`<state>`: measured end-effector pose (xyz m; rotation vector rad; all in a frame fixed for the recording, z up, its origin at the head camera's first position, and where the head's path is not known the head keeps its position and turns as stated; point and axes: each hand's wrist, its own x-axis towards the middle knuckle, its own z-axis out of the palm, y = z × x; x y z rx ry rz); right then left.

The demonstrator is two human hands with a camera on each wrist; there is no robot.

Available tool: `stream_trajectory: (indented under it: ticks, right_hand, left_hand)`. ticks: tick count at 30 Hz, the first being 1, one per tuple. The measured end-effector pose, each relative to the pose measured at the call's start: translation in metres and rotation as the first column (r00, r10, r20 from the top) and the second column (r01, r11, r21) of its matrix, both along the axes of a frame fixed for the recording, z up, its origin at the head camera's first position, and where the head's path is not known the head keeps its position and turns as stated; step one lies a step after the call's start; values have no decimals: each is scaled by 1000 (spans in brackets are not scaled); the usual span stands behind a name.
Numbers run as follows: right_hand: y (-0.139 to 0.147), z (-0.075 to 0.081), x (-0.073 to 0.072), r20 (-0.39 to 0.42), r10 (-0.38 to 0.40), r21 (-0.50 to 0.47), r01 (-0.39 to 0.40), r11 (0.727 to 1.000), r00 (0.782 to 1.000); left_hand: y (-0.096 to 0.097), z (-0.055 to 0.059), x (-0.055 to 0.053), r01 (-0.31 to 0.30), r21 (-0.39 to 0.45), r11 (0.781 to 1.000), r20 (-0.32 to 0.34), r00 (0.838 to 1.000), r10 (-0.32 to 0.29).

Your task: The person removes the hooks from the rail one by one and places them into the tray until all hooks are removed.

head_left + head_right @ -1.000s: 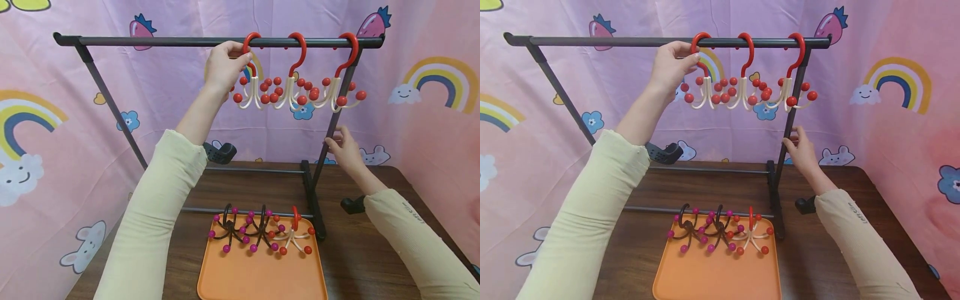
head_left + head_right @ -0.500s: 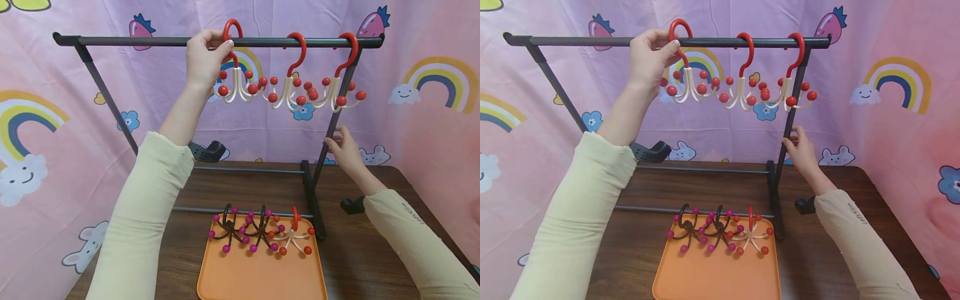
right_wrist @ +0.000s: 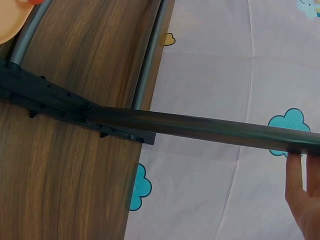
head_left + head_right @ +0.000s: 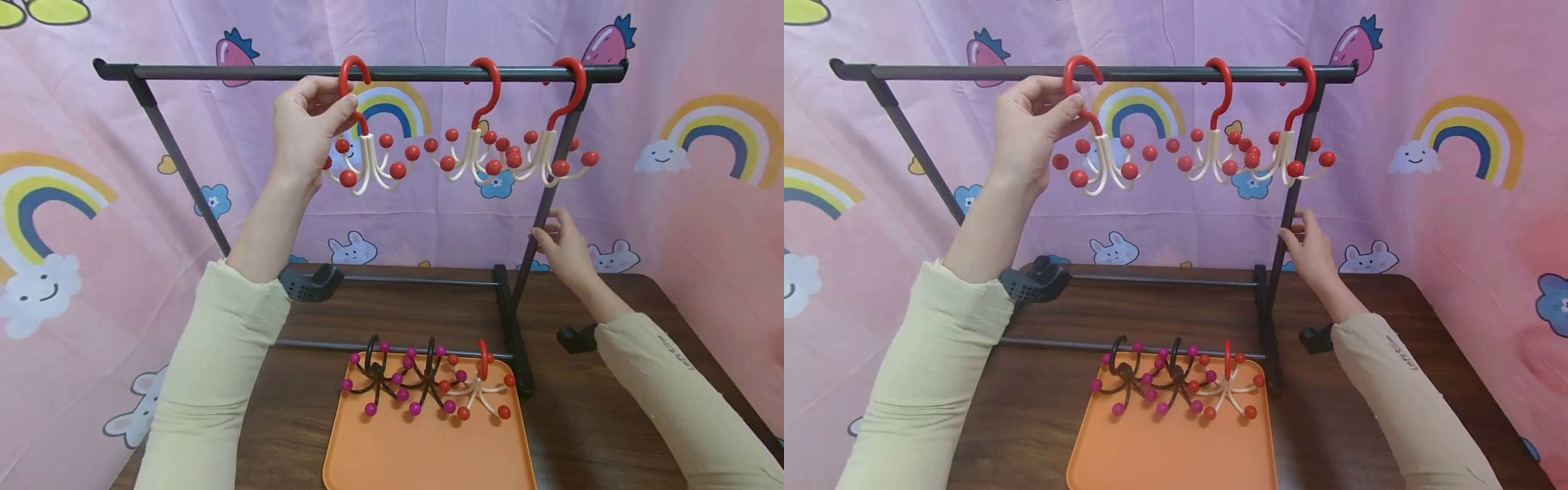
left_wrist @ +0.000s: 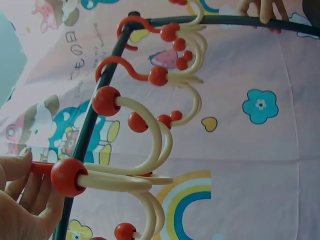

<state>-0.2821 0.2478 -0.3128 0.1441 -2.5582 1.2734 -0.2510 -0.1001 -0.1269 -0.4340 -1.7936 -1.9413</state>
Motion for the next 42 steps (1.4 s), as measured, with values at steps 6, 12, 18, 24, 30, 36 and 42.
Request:
stream_trajectory:
  ticks: [6, 12, 18, 24, 30, 36, 42]
  right_hand:
    - [-1, -1, -1, -1, 0, -18, 0, 1000, 1000]
    - [-1, -1, -2, -15, 3, -16, -3, 1000, 1000]
    - [-1, -1, -1, -19, 4, -5, -4, 1000, 1000]
    - [0, -1, 0, -16, 1, 1, -1, 1000, 1000]
    - [0, 0, -1, -20, 8, 22, -8, 1000, 1000]
    - [0, 1, 0, -17, 12, 34, -12, 999, 1000]
    - [0, 0, -2, -25, 13, 25, -13, 1000, 1000]
  left_hand:
    - [-1, -16, 18, 9, -43, 999, -37, 999, -11]
    - [1, -38, 37, -7, -165, 986, -40, 999, 0]
    - [7, -61, 48, 20, -209, 978, -46, 998, -30]
    - [20, -93, 58, 70, -220, 973, -2, 997, -72]
    - [30, -116, 66, 132, -235, 963, 64, 991, -120]
    - [40, -132, 77, 191, -297, 936, 87, 981, -173]
    - [53, -147, 92, 241, -395, 887, 106, 971, -216]
